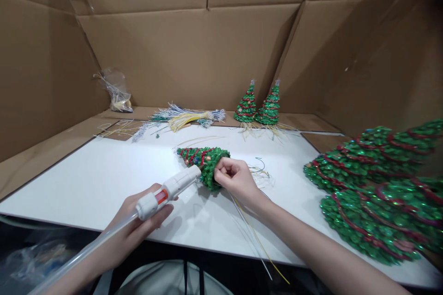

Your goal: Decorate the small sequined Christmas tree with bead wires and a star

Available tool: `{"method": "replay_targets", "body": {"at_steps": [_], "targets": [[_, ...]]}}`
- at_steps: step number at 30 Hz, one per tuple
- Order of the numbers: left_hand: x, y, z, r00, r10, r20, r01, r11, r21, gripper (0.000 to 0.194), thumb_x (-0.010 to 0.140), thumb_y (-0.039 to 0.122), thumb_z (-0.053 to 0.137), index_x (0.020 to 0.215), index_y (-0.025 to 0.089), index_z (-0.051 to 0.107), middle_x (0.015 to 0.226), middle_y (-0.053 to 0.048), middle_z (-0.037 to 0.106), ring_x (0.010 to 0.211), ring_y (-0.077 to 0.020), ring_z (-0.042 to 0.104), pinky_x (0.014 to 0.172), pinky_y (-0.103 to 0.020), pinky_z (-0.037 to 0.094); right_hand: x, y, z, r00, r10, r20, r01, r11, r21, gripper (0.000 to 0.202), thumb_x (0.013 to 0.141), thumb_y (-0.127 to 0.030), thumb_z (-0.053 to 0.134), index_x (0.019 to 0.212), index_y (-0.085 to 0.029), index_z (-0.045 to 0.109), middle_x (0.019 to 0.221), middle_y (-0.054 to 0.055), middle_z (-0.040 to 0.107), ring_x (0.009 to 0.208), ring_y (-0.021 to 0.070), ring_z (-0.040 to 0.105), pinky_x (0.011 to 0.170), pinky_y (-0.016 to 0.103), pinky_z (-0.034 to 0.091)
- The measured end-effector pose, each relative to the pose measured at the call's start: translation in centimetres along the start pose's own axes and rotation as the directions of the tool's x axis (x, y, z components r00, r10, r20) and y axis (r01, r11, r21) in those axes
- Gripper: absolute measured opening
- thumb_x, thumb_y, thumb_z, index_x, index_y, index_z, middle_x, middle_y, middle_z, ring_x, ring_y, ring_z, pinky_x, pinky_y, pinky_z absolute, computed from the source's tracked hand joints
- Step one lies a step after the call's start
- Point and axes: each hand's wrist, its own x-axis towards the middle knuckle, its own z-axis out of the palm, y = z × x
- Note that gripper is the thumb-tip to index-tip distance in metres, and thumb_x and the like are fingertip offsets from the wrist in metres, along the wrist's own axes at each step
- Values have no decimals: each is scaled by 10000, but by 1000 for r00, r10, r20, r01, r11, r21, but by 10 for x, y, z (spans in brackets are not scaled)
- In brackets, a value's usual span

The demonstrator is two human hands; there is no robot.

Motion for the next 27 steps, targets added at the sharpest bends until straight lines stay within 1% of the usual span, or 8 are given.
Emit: {"method": "replay_targets", "body": {"at_steps": [3,5,11,17,21,27], "targets": [[0,0,1,1000,20,21,-21,1000,18,341,872,486,450,884,215,656,732,-10,660,635,-151,604,606,-203,530,0,0,0,1000,-1,2,1,1000,0,126,659,-189,525,547,-171,469,468,-74,336,456,64,287,453,216,235],[1,0,1,999,32,12,-33,999,40,342,880,482,435,877,215,648,738,-10,651,642,-151,600,617,-206,529,-1,0,0,1000,-1,6,1,1000,2,122,660,-186,523,550,-170,472,471,-73,338,458,65,292,455,216,237],[2,0,3,997,76,-20,-74,992,106,316,899,450,415,825,221,618,697,5,609,603,-141,573,595,-204,513,-1,1,-1,1000,-4,5,4,1000,3,121,668,-186,527,558,-168,478,479,-71,343,462,65,298,457,217,232],[1,0,4,994,96,-43,-90,989,120,321,910,443,398,784,224,597,674,11,595,579,-137,570,574,-197,501,1,0,0,1000,-3,-2,3,1000,-2,131,669,-190,526,552,-170,469,479,-74,325,460,63,290,456,216,225],[1,1,4,992,112,-51,-104,986,133,321,907,443,400,761,228,590,665,12,593,574,-135,573,569,-194,500,1,0,0,1000,2,6,-2,1000,-2,117,659,-190,528,555,-168,479,476,-72,338,460,64,293,453,214,228],[0,1,5,995,88,-43,-81,988,132,351,909,467,377,760,227,585,645,10,580,573,-137,558,568,-197,501,0,-2,0,1000,5,-1,-5,1000,-3,123,655,-197,527,549,-169,471,474,-72,342,459,62,287,450,213,225]]}}
